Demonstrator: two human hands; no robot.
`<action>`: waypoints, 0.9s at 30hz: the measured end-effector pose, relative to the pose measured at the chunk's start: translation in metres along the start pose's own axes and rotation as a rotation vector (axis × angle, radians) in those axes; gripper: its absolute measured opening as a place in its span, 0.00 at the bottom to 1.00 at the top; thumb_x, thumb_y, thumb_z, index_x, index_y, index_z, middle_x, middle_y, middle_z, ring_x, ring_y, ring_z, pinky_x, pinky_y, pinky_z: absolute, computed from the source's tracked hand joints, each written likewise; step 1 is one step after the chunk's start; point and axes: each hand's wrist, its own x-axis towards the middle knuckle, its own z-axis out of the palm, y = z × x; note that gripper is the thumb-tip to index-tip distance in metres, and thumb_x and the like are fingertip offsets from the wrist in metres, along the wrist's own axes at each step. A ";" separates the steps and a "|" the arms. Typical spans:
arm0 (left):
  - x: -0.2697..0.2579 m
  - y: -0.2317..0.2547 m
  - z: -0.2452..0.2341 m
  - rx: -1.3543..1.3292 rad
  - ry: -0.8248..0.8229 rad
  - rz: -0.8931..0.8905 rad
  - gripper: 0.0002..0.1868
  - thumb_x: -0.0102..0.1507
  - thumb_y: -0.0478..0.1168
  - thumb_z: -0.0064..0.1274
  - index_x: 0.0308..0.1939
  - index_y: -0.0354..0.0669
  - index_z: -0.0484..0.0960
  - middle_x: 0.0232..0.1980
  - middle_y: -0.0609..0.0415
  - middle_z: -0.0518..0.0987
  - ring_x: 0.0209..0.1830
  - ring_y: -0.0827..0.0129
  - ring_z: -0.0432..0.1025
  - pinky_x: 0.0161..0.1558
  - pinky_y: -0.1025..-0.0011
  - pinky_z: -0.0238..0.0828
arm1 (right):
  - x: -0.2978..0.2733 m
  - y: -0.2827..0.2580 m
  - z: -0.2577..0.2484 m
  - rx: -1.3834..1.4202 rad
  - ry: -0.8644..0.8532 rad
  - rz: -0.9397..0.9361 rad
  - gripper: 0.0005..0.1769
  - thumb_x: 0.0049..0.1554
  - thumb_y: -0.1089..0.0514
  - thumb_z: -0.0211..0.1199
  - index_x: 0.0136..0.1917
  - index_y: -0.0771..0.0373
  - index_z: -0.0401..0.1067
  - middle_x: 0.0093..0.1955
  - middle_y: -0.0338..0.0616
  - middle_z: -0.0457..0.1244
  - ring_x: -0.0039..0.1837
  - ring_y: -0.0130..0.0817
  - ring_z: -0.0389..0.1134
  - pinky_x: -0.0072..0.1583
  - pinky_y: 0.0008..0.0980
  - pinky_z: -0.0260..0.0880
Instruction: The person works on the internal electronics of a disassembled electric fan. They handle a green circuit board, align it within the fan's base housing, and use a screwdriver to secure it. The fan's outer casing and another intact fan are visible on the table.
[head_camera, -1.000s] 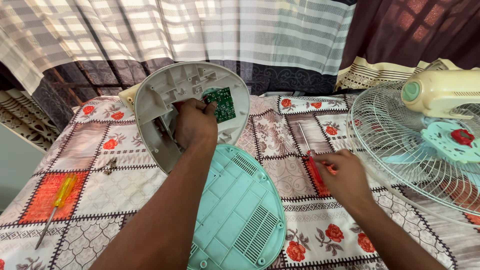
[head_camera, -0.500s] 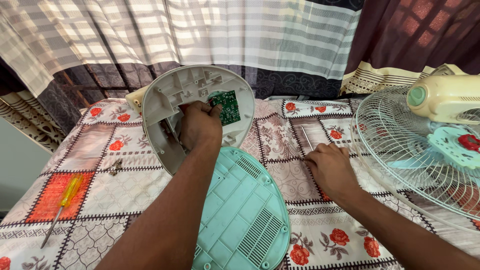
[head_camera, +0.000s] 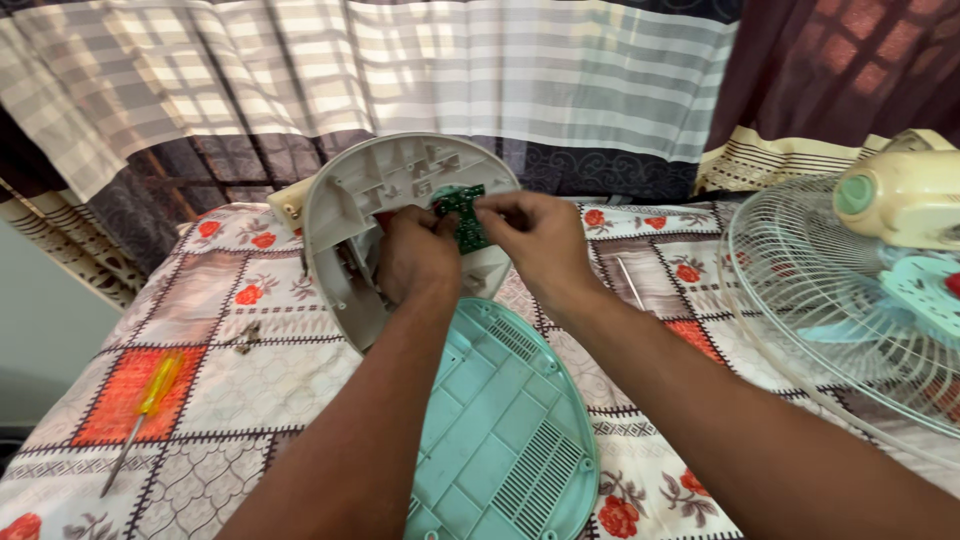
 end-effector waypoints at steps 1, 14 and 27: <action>0.000 0.000 0.001 0.001 0.004 0.000 0.14 0.59 0.54 0.63 0.41 0.54 0.84 0.42 0.55 0.85 0.44 0.56 0.79 0.46 0.56 0.74 | 0.006 0.000 0.008 0.039 0.006 0.004 0.11 0.58 0.60 0.68 0.53 0.67 0.81 0.45 0.41 0.72 0.45 0.22 0.69 0.48 0.24 0.71; 0.000 -0.003 0.004 -0.025 -0.005 0.005 0.14 0.61 0.54 0.61 0.41 0.51 0.82 0.39 0.53 0.85 0.41 0.57 0.80 0.42 0.59 0.75 | 0.026 0.010 0.040 -0.184 0.148 0.088 0.09 0.55 0.63 0.69 0.47 0.65 0.71 0.44 0.45 0.72 0.46 0.29 0.74 0.50 0.28 0.74; -0.002 0.002 -0.002 -0.030 -0.045 -0.008 0.14 0.62 0.53 0.60 0.43 0.51 0.84 0.41 0.53 0.85 0.42 0.57 0.81 0.45 0.59 0.75 | 0.034 0.008 0.045 -0.281 0.203 0.081 0.09 0.53 0.62 0.71 0.44 0.66 0.72 0.43 0.44 0.72 0.45 0.31 0.74 0.48 0.30 0.73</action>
